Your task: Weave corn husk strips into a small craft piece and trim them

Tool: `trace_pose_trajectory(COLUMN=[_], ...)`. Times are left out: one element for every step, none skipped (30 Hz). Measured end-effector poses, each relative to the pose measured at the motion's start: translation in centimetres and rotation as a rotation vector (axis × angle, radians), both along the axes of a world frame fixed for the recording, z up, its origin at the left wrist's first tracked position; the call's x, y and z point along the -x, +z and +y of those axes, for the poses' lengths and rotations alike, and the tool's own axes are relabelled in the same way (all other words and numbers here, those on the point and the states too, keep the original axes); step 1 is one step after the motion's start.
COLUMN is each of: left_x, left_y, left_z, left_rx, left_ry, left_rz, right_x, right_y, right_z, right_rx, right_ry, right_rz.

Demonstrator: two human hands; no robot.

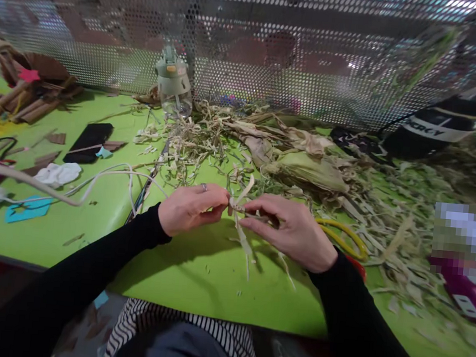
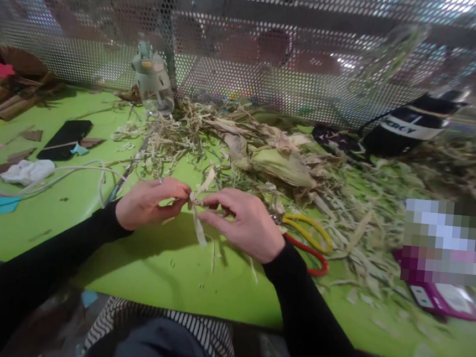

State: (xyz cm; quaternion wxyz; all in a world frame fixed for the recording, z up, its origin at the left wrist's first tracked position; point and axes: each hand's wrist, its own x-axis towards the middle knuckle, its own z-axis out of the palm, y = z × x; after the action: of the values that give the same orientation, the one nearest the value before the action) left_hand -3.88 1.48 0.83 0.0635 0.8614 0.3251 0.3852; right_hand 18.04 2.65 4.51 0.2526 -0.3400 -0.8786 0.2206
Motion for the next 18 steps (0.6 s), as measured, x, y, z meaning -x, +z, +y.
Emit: trace_pose_trajectory(left_x=[0.0, 0.0, 0.0, 0.0, 0.0, 0.0, 0.0, 0.0, 0.0, 0.0, 0.0, 0.0, 0.1, 0.0, 0.0, 0.0, 0.0, 0.0], left_y=[0.0, 0.0, 0.0, 0.1, 0.1, 0.1, 0.1, 0.2, 0.2, 0.3, 0.4, 0.5, 0.6, 0.7, 0.8, 0.9, 1.0, 1.0], left_z=[0.0, 0.1, 0.1, 0.1, 0.1, 0.0, 0.0, 0.0, 0.0, 0.0, -0.1, -0.1, -0.1, -0.2, -0.2, -0.2, -0.2, -0.2], left_rx=[-0.004, -0.004, 0.001, 0.006, 0.012, 0.012, 0.011, 0.009, 0.009, 0.013, 0.021, 0.03, 0.04, 0.051, 0.063, 0.078, 0.097, 0.12], left_ry=[-0.002, -0.007, -0.012, -0.022, -0.033, -0.043, -0.049, -0.05, -0.051, -0.05, -0.047, -0.046, -0.046, -0.046, -0.047, -0.051, -0.056, -0.06], left_rz=[0.003, 0.018, 0.043, 0.069, 0.091, 0.101, 0.102, 0.095, 0.085, 0.074, 0.064, 0.054, 0.044, 0.032, 0.019, 0.008, -0.003, -0.015], right_x=[0.1, 0.1, 0.1, 0.0, 0.0, -0.1, -0.1, -0.2, -0.3, -0.4, -0.4, -0.5, -0.6, -0.6, -0.6, -0.6, -0.6, -0.6], right_y=[-0.1, -0.2, -0.3, -0.3, -0.3, -0.2, -0.1, 0.1, 0.2, 0.4, 0.5, 0.6, 0.7, 0.7, 0.7, 0.6, 0.5, 0.4], right_z=[0.0, 0.0, 0.0, 0.0, 0.1, 0.1, 0.1, 0.1, 0.1, 0.1, 0.1, 0.1, 0.1, 0.2, 0.2, 0.3, 0.3, 0.4], right_rx=[-0.031, -0.054, -0.069, -0.077, -0.075, -0.068, -0.054, -0.035, -0.008, 0.019, 0.045, 0.065, 0.082, 0.093, 0.103, 0.112, 0.119, 0.107], right_ry=[-0.001, -0.004, -0.002, 0.007, 0.022, 0.041, 0.059, 0.069, 0.071, 0.068, 0.064, 0.06, 0.054, 0.046, 0.039, 0.033, 0.028, 0.019], right_rz=[0.005, 0.005, 0.003, 0.001, 0.0, 0.003, 0.009, 0.015, 0.021, 0.026, 0.032, 0.037, 0.042, 0.046, 0.05, 0.05, 0.046, 0.042])
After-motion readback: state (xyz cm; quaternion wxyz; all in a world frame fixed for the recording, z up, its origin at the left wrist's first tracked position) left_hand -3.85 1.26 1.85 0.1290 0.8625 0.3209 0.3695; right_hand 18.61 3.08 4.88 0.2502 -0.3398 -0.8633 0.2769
